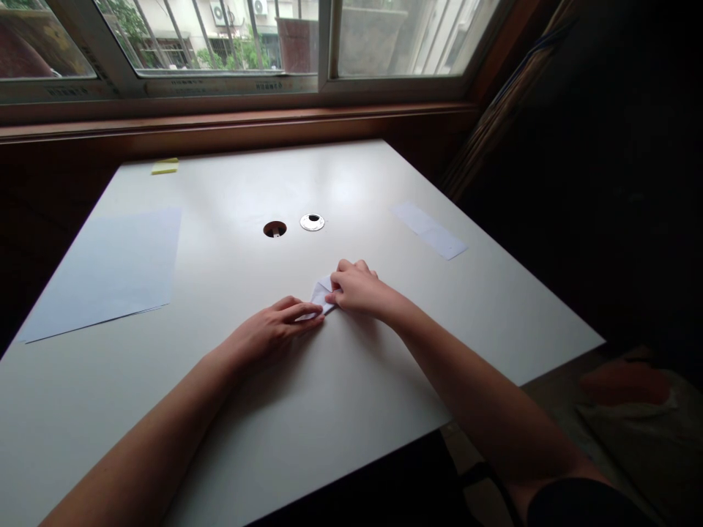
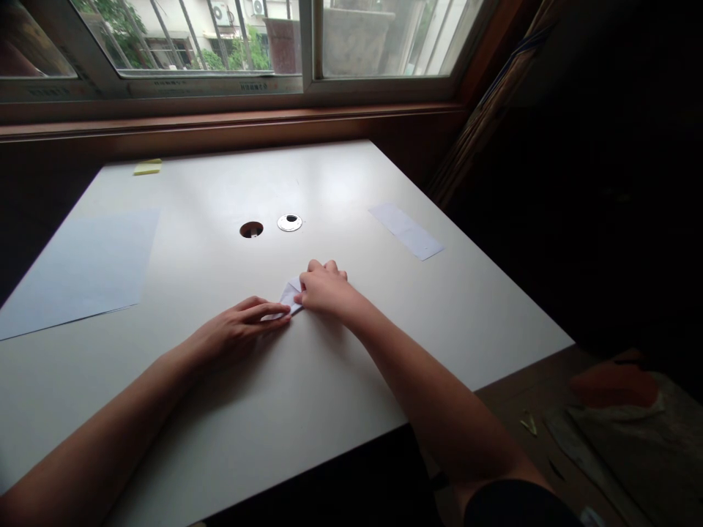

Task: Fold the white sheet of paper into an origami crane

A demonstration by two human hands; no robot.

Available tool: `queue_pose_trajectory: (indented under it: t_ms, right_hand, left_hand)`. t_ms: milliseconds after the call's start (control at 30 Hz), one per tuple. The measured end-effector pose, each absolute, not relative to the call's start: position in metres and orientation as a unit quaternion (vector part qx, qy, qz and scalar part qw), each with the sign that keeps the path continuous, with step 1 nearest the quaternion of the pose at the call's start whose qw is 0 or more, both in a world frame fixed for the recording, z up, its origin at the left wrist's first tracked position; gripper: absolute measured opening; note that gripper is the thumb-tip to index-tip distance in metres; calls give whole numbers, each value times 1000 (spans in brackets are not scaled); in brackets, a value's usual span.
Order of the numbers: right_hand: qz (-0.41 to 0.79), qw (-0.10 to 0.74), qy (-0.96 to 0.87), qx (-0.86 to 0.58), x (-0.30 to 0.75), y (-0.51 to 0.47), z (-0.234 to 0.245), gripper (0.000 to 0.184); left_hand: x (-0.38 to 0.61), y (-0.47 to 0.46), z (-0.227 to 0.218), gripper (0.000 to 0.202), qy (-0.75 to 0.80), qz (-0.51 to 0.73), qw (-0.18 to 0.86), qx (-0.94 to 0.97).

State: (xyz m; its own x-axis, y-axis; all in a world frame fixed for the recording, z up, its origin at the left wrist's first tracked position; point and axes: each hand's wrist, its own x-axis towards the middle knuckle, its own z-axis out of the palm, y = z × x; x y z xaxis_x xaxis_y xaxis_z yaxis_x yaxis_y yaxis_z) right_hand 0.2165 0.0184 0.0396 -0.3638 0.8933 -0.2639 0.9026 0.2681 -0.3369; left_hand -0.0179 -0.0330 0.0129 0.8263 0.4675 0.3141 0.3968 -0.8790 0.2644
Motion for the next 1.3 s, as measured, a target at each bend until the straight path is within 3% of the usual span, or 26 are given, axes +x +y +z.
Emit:
queue_pose_trajectory:
  t_ms: [333, 833, 1300]
  right_hand:
    - [-224, -2, 795, 564, 219, 17, 39, 21]
    - [-276, -157, 792, 521, 244, 16, 19, 20]
    - [-279, -250, 774, 511, 256, 22, 9, 19]
  left_hand:
    - [-19, -31, 9, 52, 223, 217, 130, 941]
    - [-21, -32, 3, 41, 230, 227, 175, 930]
    - [-17, -37, 7, 48, 234, 193, 138, 943]
